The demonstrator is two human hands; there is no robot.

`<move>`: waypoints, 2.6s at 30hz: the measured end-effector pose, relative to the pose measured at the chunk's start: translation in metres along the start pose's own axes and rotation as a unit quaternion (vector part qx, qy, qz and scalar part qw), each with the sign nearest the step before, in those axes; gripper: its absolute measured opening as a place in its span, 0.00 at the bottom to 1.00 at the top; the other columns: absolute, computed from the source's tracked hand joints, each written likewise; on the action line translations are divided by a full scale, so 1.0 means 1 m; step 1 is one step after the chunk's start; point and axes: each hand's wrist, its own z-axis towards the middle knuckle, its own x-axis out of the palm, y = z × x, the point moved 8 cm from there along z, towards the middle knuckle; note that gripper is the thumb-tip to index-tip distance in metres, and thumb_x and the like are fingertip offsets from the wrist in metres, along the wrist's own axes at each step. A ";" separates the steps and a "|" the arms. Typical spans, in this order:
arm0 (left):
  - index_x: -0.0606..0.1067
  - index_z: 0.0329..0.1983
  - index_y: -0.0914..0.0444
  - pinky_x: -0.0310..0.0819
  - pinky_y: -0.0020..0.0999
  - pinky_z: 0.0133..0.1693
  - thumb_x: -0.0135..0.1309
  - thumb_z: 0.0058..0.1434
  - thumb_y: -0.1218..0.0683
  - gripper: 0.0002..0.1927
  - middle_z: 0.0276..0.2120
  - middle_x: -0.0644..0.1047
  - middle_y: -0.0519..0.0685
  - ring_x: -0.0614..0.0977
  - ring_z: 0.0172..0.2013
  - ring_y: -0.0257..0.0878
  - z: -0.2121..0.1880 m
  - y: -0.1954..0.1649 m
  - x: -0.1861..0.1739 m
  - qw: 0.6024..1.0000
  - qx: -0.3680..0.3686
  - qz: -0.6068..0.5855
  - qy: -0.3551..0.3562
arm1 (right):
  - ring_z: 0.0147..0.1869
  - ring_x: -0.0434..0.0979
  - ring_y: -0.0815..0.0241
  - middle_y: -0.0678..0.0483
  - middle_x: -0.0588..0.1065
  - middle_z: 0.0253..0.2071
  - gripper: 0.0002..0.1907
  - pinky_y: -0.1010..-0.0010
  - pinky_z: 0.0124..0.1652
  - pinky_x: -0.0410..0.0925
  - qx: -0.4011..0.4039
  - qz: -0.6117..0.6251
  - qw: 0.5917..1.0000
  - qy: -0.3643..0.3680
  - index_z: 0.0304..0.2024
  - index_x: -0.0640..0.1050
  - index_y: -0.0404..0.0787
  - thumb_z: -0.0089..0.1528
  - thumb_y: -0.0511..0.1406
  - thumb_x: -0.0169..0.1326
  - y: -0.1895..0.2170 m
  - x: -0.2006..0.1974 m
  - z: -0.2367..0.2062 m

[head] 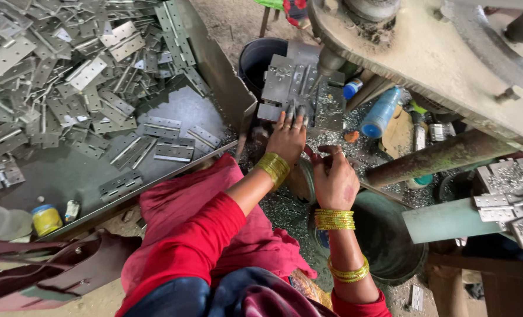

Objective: The person repeatedly picks up small metal plates from a bin, places them under a drill press, and operates the machine to drill holes. The processed plates are then placed back into the bin.

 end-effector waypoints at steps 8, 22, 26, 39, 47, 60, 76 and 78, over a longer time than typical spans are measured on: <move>0.72 0.61 0.75 0.36 0.58 0.71 0.38 0.70 0.49 0.28 0.70 0.63 0.66 0.59 0.72 0.58 -0.006 0.004 0.005 0.995 -0.061 0.041 0.073 | 0.44 0.81 0.44 0.48 0.81 0.41 0.13 0.55 0.42 0.71 -0.003 0.019 1.000 0.025 0.47 0.80 0.46 0.61 0.40 0.56 0.009 -0.001 0.003; 0.72 0.62 0.72 0.23 0.55 0.71 0.34 0.73 0.45 0.30 0.69 0.64 0.65 0.56 0.73 0.56 0.043 0.017 0.031 0.972 -0.031 0.116 0.202 | 0.45 0.78 0.29 0.34 0.78 0.40 0.24 0.43 0.44 0.70 0.095 -0.036 0.981 0.167 0.55 0.71 0.37 0.62 0.44 0.55 -0.137 0.127 -0.056; 0.73 0.62 0.71 0.27 0.51 0.71 0.38 0.67 0.46 0.30 0.69 0.63 0.61 0.57 0.72 0.54 0.037 0.032 0.009 0.989 -0.077 0.070 0.109 | 0.47 0.79 0.32 0.34 0.79 0.40 0.24 0.45 0.44 0.71 0.172 0.004 0.972 0.157 0.52 0.74 0.40 0.60 0.48 0.55 -0.179 0.169 -0.088; 0.69 0.65 0.69 0.30 0.51 0.69 0.39 0.64 0.52 0.28 0.69 0.61 0.60 0.56 0.70 0.54 0.052 0.034 0.024 0.989 -0.104 0.040 0.092 | 0.47 0.78 0.32 0.35 0.79 0.40 0.20 0.46 0.44 0.70 0.158 -0.008 0.972 0.173 0.47 0.77 0.41 0.59 0.46 0.56 -0.167 0.155 -0.081; 0.70 0.66 0.61 0.24 0.56 0.71 0.36 0.69 0.51 0.25 0.74 0.56 0.53 0.49 0.74 0.55 0.071 0.045 0.024 0.951 -0.067 0.064 0.293 | 0.45 0.78 0.32 0.36 0.78 0.38 0.24 0.46 0.42 0.70 0.057 0.030 0.987 0.147 0.48 0.76 0.37 0.58 0.48 0.59 -0.162 0.120 -0.035; 0.68 0.68 0.57 0.22 0.63 0.69 0.37 0.65 0.55 0.27 0.76 0.51 0.47 0.44 0.76 0.53 0.061 0.048 0.069 0.966 -0.074 0.110 0.224 | 0.45 0.79 0.33 0.35 0.79 0.38 0.22 0.48 0.42 0.70 0.130 0.007 0.974 0.185 0.45 0.79 0.40 0.60 0.49 0.58 -0.193 0.159 -0.065; 0.66 0.70 0.66 0.18 0.66 0.65 0.34 0.69 0.50 0.29 0.73 0.59 0.56 0.49 0.74 0.57 0.082 0.038 0.014 0.966 -0.118 0.128 0.189 | 0.48 0.78 0.30 0.32 0.78 0.42 0.27 0.43 0.47 0.70 0.165 -0.065 0.967 0.184 0.55 0.73 0.39 0.60 0.48 0.54 -0.164 0.143 -0.073; 0.68 0.71 0.65 0.21 0.67 0.69 0.34 0.73 0.53 0.26 0.75 0.61 0.56 0.50 0.76 0.55 0.077 0.037 0.021 0.960 -0.101 0.096 0.243 | 0.48 0.80 0.32 0.35 0.80 0.41 0.22 0.43 0.47 0.71 0.165 -0.074 0.964 0.195 0.50 0.76 0.38 0.63 0.47 0.51 -0.161 0.146 -0.081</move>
